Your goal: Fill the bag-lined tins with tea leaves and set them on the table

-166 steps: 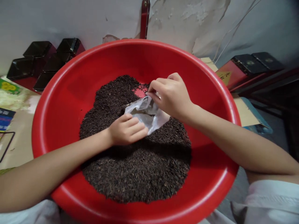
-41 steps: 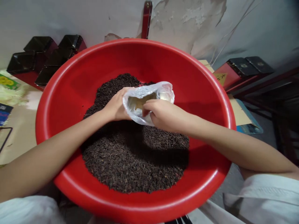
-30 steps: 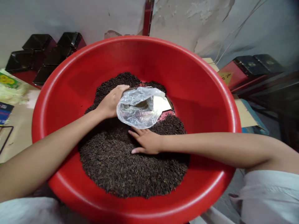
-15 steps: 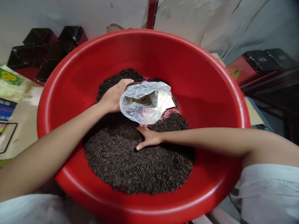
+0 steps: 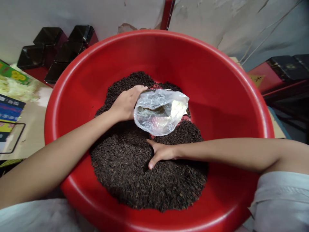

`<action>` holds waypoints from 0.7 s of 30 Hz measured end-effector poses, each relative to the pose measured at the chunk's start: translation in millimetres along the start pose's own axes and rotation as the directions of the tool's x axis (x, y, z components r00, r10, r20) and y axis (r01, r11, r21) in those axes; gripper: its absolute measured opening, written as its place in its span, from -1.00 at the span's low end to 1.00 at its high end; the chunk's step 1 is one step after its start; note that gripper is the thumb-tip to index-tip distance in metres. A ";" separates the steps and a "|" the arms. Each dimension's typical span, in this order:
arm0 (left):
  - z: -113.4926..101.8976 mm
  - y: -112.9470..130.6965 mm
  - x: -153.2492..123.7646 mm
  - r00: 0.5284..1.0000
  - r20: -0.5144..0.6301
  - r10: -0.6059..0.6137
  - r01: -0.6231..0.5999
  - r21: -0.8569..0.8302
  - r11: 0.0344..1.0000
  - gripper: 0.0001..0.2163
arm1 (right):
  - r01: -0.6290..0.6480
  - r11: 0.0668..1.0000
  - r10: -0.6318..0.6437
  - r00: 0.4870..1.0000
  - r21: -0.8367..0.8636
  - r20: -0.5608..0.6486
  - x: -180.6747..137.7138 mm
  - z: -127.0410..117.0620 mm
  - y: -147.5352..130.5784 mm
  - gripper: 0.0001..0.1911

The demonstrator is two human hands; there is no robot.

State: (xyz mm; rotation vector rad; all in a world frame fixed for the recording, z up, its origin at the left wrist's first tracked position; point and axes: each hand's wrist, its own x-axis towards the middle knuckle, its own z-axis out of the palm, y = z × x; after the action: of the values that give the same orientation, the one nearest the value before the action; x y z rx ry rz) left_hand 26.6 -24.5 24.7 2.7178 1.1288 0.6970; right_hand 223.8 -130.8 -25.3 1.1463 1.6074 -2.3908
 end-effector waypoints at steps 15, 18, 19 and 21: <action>11.5 1.4 -4.4 0.999 -0.027 0.028 -0.028 0.020 0.999 -0.32 | 0.097 0.802 -0.116 0.993 -0.590 0.005 -2.4 13.2 -11.3 0.29; 9.3 0.0 -4.0 1.000 -0.007 0.018 -0.018 0.016 1.000 -0.33 | 0.020 0.856 -0.130 0.975 -0.516 -0.178 -0.2 17.6 -5.4 0.04; 8.3 -0.7 -3.7 1.000 -0.001 0.020 -0.020 0.011 1.000 -0.33 | 0.026 0.883 -0.144 0.965 -0.470 -0.219 0.2 18.5 -3.4 -0.06; 6.3 -2.1 -3.0 1.000 0.009 0.028 -0.028 0.000 1.000 -0.33 | 0.062 0.926 -0.169 0.950 -0.371 -0.264 1.0 19.0 -0.4 -0.22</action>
State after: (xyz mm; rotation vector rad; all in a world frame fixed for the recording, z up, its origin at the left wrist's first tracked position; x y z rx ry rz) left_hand 26.3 -24.7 17.4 2.7390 1.0913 0.6878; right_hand 212.5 -145.8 -22.0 1.4054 2.1481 -1.9294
